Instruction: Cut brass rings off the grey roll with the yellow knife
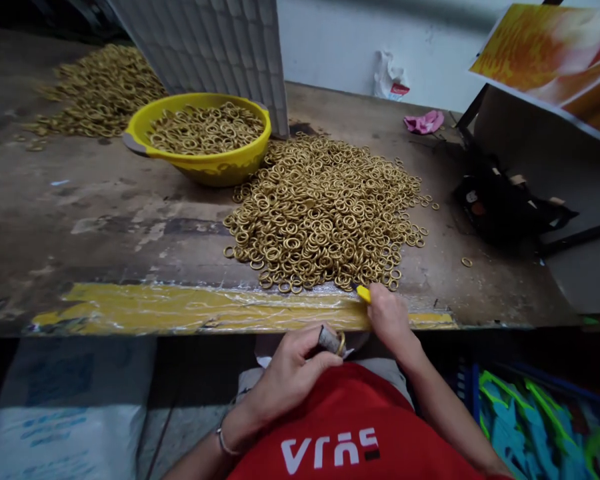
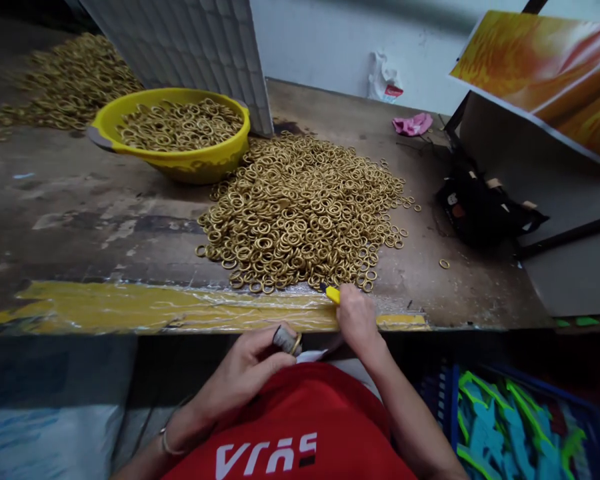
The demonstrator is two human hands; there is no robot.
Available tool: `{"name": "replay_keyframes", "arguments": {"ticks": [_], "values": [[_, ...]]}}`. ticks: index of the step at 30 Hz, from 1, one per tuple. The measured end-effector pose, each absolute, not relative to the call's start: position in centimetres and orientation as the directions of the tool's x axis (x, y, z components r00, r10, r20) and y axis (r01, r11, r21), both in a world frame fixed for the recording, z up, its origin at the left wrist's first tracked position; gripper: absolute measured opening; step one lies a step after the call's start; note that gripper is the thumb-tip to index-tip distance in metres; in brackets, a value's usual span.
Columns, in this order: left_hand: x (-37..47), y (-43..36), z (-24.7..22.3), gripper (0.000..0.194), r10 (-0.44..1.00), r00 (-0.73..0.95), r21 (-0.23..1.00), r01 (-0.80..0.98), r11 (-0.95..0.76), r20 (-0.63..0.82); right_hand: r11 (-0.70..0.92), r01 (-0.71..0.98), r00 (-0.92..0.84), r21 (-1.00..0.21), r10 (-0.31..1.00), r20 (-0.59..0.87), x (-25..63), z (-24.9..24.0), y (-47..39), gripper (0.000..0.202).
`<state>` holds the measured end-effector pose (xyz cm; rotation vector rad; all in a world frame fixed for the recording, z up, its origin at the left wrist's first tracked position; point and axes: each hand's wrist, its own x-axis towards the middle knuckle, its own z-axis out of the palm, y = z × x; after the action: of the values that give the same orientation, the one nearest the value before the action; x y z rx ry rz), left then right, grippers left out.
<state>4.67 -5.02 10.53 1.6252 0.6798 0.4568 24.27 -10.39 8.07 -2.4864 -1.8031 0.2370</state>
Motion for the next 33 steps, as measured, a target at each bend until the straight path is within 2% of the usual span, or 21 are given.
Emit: {"name": "replay_keyframes", "arguments": {"ticks": [2,5,8,11,13,16,18,20,22,24,27,29,31,33], "values": [[4.8,-4.9,10.0,0.016,0.642,0.756,0.985,0.174,-0.007,-0.129,-0.287,0.940,0.290,-0.184,0.957,-0.011,25.1,7.7,-10.0,0.022],[5.3,-4.4,8.0,0.027,0.655,0.711,0.964,0.144,0.223,-0.258,-0.206,0.945,0.236,-0.254,0.967,0.093,25.2,7.5,-8.7,0.028],[5.6,-3.9,6.5,0.032,0.678,0.657,0.899,0.001,0.438,-0.331,-0.192,0.954,0.217,-0.230,0.972,0.087,24.6,7.4,-6.9,0.029],[5.6,-3.6,6.4,0.037,0.668,0.656,0.806,-0.152,0.572,-0.350,-0.193,0.960,0.209,-0.202,0.976,0.061,24.6,7.3,-5.8,0.024],[5.6,-3.3,6.6,0.036,0.629,0.695,0.743,-0.204,0.637,-0.348,-0.173,0.938,0.214,-0.300,0.971,0.109,25.0,7.4,-5.6,0.018],[5.8,-2.8,6.5,0.036,0.589,0.730,0.700,-0.216,0.680,-0.347,-0.123,0.768,0.274,-0.628,0.950,0.150,25.7,7.9,-5.9,0.011],[6.2,-2.5,6.3,0.035,0.623,0.698,0.756,-0.179,0.629,-0.353,-0.137,0.509,0.310,-0.850,0.950,0.033,25.8,8.3,-6.3,0.018],[6.6,-2.5,6.2,0.029,0.711,0.627,0.862,-0.121,0.493,-0.318,-0.216,0.168,0.286,-0.962,0.944,-0.162,25.5,8.7,-6.7,0.021],[6.9,-2.6,6.3,0.022,0.803,0.557,0.956,-0.054,0.287,-0.210,-0.294,-0.146,0.219,-0.945,0.922,-0.321,25.1,9.0,-7.1,0.029],[7.0,-2.7,6.5,0.018,0.837,0.541,0.996,0.021,0.086,-0.084,-0.350,-0.341,0.131,-0.873,0.902,-0.412,24.7,9.2,-7.4,0.034],[6.7,-2.5,6.5,0.014,0.822,0.567,0.984,0.109,-0.140,0.054,-0.419,-0.446,0.006,-0.791,0.882,-0.471,24.2,9.2,-7.5,0.037],[6.6,-2.2,6.6,0.013,0.806,0.584,0.967,0.138,-0.216,0.097,-0.461,-0.469,-0.049,-0.753,0.865,-0.499,24.1,9.0,-7.5,0.039],[6.6,-2.0,6.7,0.014,0.783,0.614,0.966,0.128,-0.224,0.100,-0.494,-0.477,-0.080,-0.727,0.848,-0.524,23.9,8.8,-7.5,0.042],[6.6,-2.0,6.9,0.014,0.759,0.648,0.982,0.093,-0.162,0.064,-0.502,-0.458,-0.075,-0.734,0.844,-0.531,23.7,8.7,-7.6,0.043]]}}
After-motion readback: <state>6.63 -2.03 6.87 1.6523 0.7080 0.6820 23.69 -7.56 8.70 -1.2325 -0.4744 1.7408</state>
